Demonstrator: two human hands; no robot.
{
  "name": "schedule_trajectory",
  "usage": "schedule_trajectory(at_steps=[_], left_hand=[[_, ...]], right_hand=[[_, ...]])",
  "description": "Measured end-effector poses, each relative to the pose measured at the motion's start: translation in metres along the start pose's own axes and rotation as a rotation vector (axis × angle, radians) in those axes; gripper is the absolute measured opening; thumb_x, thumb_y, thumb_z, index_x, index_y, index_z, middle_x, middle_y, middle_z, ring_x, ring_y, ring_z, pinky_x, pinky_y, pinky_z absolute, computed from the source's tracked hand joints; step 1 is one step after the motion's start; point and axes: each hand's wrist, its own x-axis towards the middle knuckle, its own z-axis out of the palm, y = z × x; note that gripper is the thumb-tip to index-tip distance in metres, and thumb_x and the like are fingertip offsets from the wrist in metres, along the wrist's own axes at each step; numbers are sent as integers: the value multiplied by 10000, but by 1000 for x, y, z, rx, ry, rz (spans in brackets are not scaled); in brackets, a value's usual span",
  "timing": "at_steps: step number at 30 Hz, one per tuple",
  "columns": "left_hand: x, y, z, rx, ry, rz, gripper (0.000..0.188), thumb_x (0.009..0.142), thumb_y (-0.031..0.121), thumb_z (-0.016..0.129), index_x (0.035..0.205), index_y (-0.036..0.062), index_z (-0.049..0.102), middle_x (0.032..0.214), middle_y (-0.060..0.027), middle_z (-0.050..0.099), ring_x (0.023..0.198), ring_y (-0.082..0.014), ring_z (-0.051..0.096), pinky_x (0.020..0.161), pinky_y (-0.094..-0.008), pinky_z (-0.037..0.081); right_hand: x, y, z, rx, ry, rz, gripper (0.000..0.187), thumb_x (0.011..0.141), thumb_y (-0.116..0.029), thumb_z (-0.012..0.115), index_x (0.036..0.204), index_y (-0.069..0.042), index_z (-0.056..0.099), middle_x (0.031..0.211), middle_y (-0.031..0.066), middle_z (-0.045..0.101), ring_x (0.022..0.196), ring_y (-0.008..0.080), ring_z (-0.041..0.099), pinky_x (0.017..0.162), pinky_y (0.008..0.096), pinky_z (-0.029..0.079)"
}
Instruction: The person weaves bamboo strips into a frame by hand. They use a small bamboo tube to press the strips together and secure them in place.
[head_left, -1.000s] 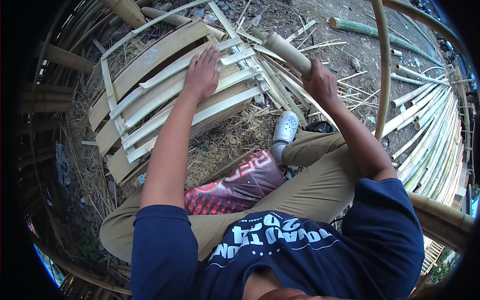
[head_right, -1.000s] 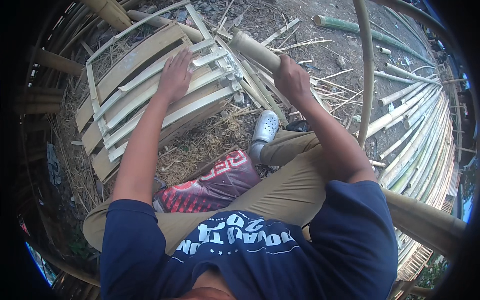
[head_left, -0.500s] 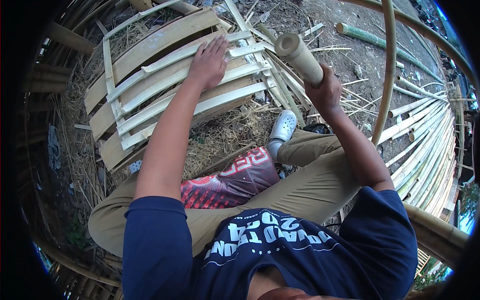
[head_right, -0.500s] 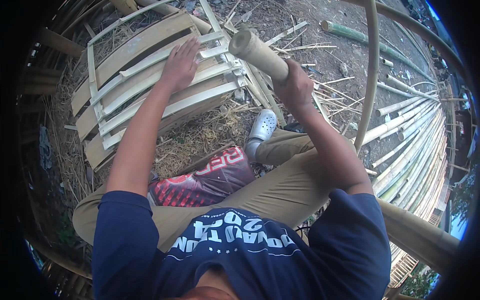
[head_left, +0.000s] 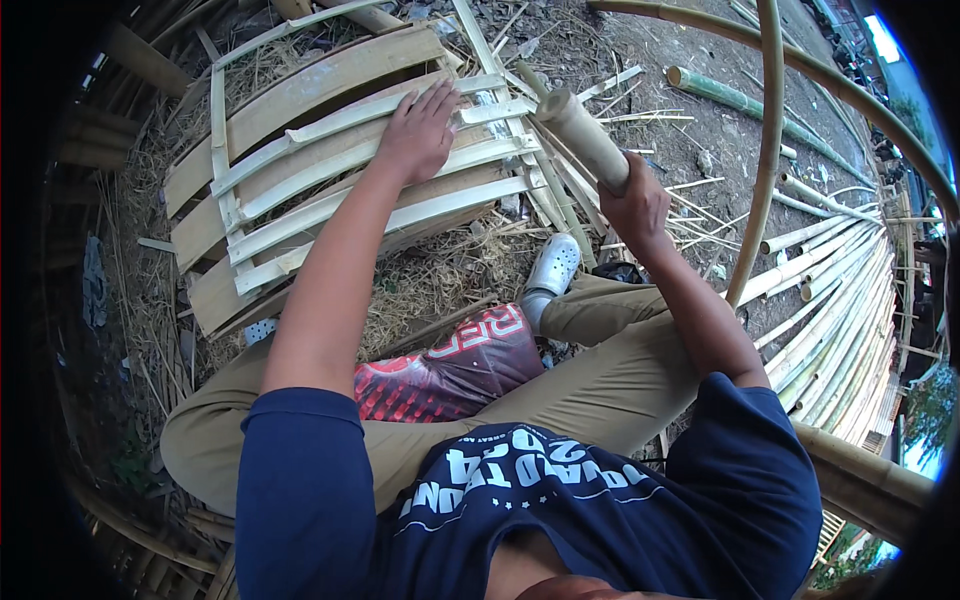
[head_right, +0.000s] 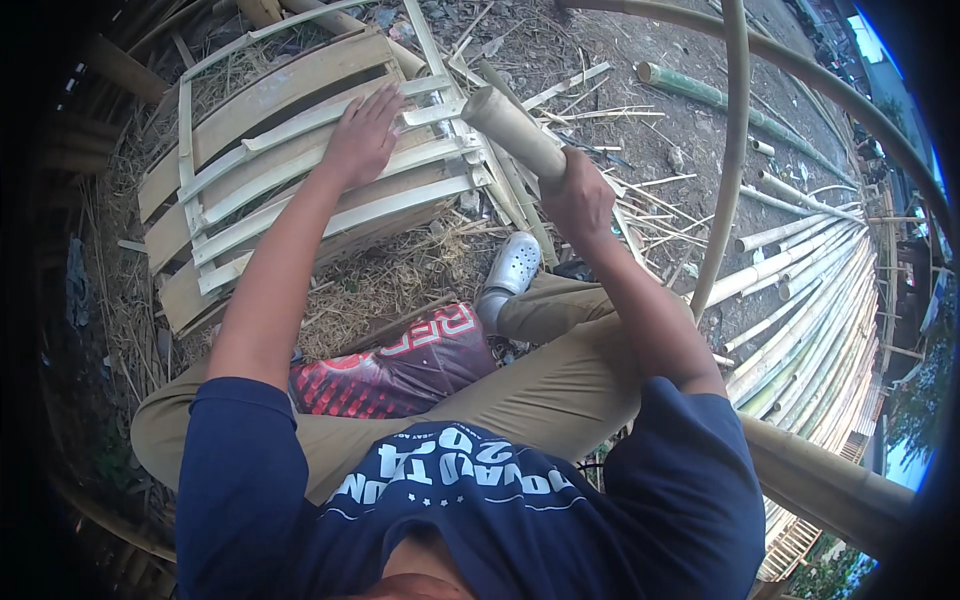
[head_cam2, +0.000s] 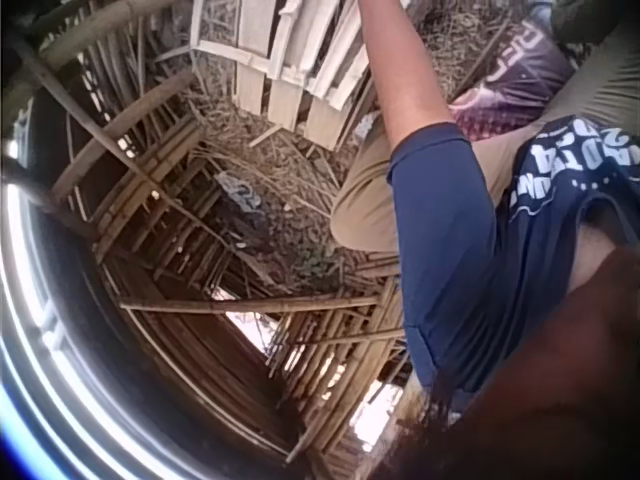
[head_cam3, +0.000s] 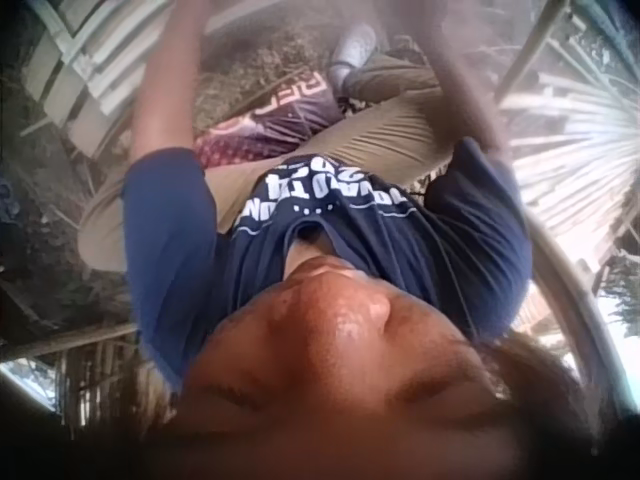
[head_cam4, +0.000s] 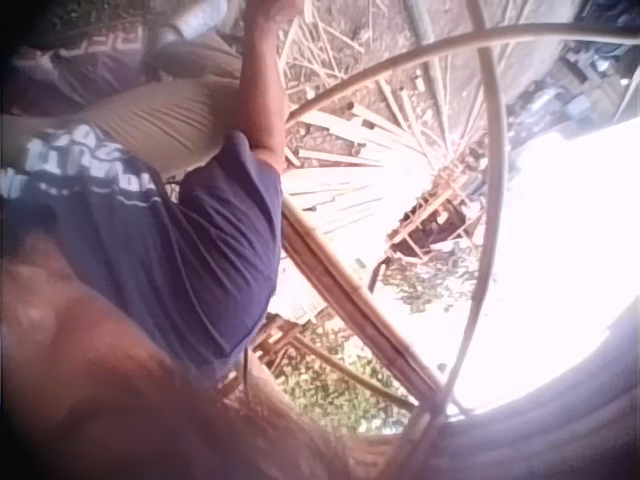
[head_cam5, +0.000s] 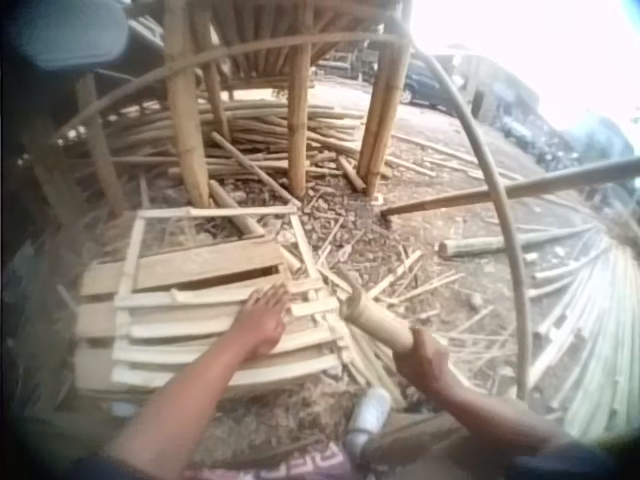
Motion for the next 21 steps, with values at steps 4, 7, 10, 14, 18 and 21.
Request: schedule_trajectory(at_steps=[4, 7, 10, 14, 18, 21], left_hand=[[9, 2, -1, 8, 1, 25, 622, 1075, 314, 355, 1644, 96, 232, 1726, -69, 213, 1595, -194, 176, 1310, -426, 100], [0, 1, 2, 20, 11, 12, 616, 1078, 313, 351, 1643, 96, 236, 1727, -65, 212, 1594, -197, 180, 1310, -423, 102], [-2, 5, 1, 5, -43, -8, 617, 1074, 304, 352, 1644, 97, 234, 1729, -63, 208, 1596, -194, 175, 1311, -419, 104], [6, 3, 2, 72, 0, 23, 619, 1076, 308, 354, 1648, 107, 230, 1731, -60, 204, 1599, -185, 164, 1311, -417, 102], [2, 4, 1, 16, -45, -1, 622, 1069, 300, 360, 1644, 99, 234, 1731, -57, 201, 1598, -194, 167, 1310, -421, 103], [3, 3, 2, 30, -19, 6, 619, 1075, 304, 362, 1646, 105, 232, 1734, -59, 192, 1600, -192, 161, 1311, -426, 93]], right_hand=[[-3, 22, 17, -170, -263, 58, 388, 803, -139, 766, 1135, -64, 579, 855, 190, 695, 749, 403, 702, 636, 506, 542], [0, 11, 11, -96, -66, 30, 369, 816, -137, 756, 1135, -62, 587, 848, 190, 696, 749, 404, 703, 643, 502, 545], [-2, 1, 1, 11, 224, 20, 203, 869, -121, 679, 1034, -45, 588, 837, 173, 696, 732, 374, 709, 635, 484, 558], [-11, 24, 17, -238, -266, 48, 481, 766, -167, 819, 1183, -65, 603, 898, 178, 716, 781, 391, 722, 673, 485, 567], [-12, 13, 14, 47, 174, 40, 364, 829, -143, 731, 1152, -53, 589, 893, 201, 703, 755, 409, 707, 656, 516, 551], [-18, 35, 26, -197, -233, 64, 482, 755, -151, 826, 1177, -74, 607, 901, 176, 708, 756, 401, 715, 674, 491, 567]])
